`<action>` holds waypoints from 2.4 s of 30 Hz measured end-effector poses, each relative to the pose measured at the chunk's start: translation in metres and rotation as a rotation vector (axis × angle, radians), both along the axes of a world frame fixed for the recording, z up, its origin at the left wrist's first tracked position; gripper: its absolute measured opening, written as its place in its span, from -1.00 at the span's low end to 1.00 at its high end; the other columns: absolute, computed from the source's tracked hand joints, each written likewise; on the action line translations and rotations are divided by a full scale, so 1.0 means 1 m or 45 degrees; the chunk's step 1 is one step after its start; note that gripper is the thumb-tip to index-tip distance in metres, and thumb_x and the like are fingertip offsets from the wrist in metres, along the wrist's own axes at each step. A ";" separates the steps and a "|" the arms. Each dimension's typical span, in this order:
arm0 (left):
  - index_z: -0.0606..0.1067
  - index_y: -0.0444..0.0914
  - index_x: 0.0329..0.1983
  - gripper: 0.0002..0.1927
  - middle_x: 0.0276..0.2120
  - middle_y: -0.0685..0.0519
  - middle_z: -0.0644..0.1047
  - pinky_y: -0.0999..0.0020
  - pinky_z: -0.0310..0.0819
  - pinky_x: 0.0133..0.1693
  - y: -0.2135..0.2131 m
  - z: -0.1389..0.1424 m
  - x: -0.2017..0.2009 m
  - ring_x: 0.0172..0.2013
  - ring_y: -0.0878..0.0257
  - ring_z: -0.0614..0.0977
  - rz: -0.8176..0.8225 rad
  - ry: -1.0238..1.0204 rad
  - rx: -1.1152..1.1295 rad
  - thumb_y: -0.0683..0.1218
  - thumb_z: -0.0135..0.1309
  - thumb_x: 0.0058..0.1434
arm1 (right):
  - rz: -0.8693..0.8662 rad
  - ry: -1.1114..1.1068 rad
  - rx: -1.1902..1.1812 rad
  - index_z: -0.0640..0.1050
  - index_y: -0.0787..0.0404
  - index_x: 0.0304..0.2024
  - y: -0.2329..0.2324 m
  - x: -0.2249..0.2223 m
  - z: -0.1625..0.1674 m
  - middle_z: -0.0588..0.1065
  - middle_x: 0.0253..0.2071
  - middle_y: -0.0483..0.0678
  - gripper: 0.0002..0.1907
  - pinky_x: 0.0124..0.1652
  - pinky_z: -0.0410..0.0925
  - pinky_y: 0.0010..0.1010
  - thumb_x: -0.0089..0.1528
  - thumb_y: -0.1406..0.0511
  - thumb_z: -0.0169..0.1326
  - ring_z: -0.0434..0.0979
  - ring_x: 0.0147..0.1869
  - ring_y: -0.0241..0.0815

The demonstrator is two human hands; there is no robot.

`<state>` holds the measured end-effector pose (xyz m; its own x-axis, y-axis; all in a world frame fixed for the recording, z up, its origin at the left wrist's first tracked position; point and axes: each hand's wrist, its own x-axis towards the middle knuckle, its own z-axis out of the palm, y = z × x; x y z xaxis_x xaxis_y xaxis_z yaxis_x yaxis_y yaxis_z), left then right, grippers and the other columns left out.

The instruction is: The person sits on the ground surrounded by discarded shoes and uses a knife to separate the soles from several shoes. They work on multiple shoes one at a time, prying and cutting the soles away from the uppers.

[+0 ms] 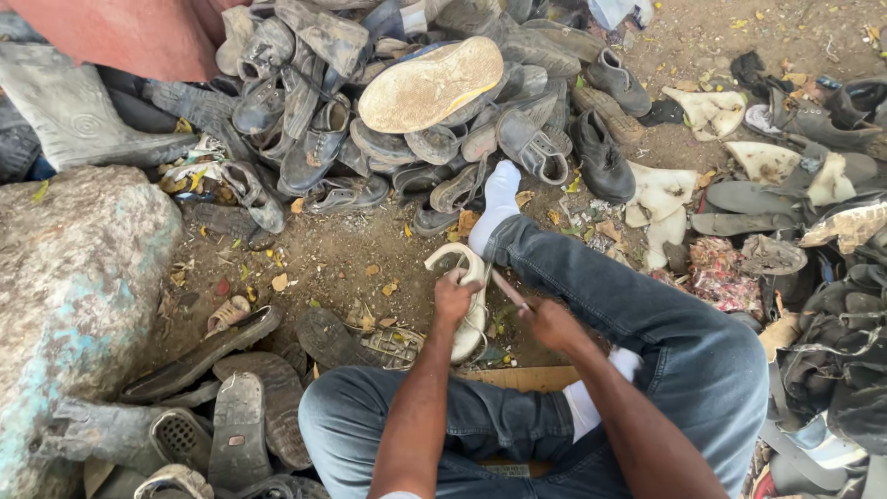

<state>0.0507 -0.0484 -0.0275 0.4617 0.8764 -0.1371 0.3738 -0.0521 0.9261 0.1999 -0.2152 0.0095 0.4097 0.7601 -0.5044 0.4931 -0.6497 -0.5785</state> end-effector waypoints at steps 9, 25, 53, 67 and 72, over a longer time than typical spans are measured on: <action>0.64 -0.35 -0.26 -0.73 -0.39 -0.02 0.64 0.28 0.47 -0.27 -0.010 -0.004 0.000 -0.37 0.25 0.57 0.024 -0.256 -0.297 -0.13 0.35 -0.01 | 0.107 0.112 0.316 0.57 0.30 0.02 0.074 -0.012 -0.002 0.56 -0.13 0.36 -0.62 0.03 0.38 0.01 0.28 0.18 0.04 0.58 0.01 0.33; 0.64 -0.33 -0.21 -0.73 -0.32 0.00 0.64 0.33 0.47 -0.28 -0.005 -0.006 -0.009 -0.35 0.25 0.59 0.055 -0.392 -0.539 -0.23 0.35 -0.01 | 0.260 -0.194 0.330 0.56 0.35 -0.28 0.039 -0.040 -0.018 0.53 -0.34 0.35 -0.70 -0.21 0.39 0.13 0.30 0.19 0.05 0.56 -0.18 0.40; 0.57 -0.48 -0.06 -0.55 -0.23 -0.12 0.64 0.21 0.61 -0.12 0.010 0.010 -0.028 -0.26 0.06 0.68 0.262 -1.049 -0.919 -0.39 0.24 -0.10 | 0.343 -0.099 -0.011 0.53 0.25 -0.12 0.035 -0.045 0.000 0.57 -0.29 0.31 -0.73 -0.17 0.43 0.07 0.27 0.20 0.00 0.63 -0.20 0.32; 0.54 -0.40 0.01 -0.50 -0.18 -0.08 0.63 0.16 0.59 -0.04 0.012 0.007 -0.026 -0.17 0.02 0.67 0.364 -1.238 -1.072 -0.40 0.20 -0.09 | 0.118 0.093 0.169 0.58 0.23 -0.04 -0.034 -0.069 -0.010 0.54 -0.34 0.34 -0.71 -0.19 0.37 0.03 0.32 0.19 0.02 0.57 -0.21 0.36; 0.54 -0.48 -0.01 -0.55 -0.17 -0.14 0.64 0.12 0.58 -0.02 0.012 0.018 -0.035 -0.17 -0.02 0.67 0.352 -1.175 -0.980 -0.40 0.20 -0.05 | 0.279 -0.016 0.281 0.56 0.29 -0.06 0.005 -0.077 -0.017 0.54 -0.33 0.37 -0.68 -0.23 0.38 0.05 0.34 0.18 -0.02 0.57 -0.23 0.39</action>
